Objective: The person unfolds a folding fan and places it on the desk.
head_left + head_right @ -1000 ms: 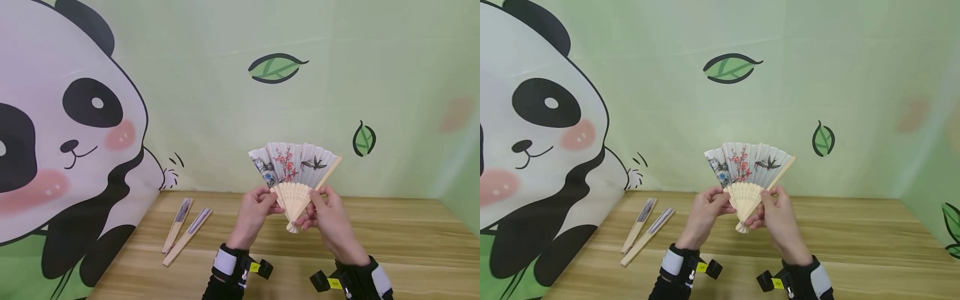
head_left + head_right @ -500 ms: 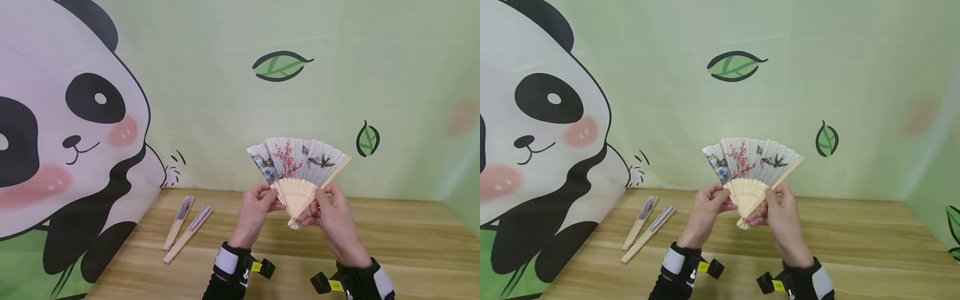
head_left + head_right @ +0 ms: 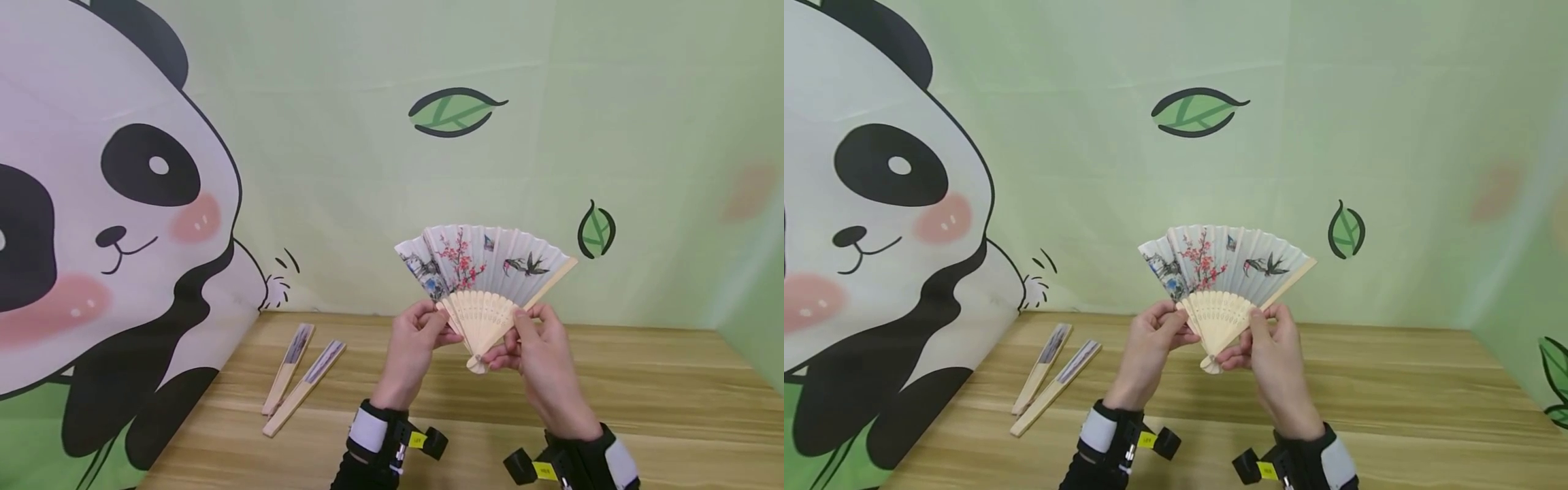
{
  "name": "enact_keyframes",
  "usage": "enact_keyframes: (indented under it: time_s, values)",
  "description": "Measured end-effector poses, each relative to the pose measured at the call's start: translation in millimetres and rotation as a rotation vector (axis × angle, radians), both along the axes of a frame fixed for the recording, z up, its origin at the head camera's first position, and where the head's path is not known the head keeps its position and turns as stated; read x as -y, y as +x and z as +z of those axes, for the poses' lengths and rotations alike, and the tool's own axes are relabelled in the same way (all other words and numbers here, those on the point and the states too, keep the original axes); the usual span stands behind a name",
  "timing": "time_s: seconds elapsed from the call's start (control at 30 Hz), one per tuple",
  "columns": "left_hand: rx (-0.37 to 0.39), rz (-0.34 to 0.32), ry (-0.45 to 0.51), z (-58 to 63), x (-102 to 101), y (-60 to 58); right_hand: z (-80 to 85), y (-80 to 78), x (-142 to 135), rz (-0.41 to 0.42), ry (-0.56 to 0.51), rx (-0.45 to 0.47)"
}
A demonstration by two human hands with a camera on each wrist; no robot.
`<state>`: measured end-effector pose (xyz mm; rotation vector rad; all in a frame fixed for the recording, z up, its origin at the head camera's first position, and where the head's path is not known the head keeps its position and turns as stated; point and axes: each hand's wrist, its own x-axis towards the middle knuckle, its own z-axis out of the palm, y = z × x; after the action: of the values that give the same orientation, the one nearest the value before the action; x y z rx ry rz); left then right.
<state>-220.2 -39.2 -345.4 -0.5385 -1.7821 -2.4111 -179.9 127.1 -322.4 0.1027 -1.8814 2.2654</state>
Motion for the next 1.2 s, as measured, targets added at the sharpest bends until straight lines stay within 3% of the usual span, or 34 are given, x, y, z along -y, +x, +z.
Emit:
enact_keyframes:
  time_s: [0.8, 1.2]
  values:
    - [-0.064, 0.092, 0.07, 0.6, -1, -0.5, 1.0, -0.2, 11, -0.055, -0.066, -0.092]
    - [-0.083, 0.078, 0.09, -2.3, -4, -0.9, -3.5, 3.4, 13, -0.129, -0.14, -0.132]
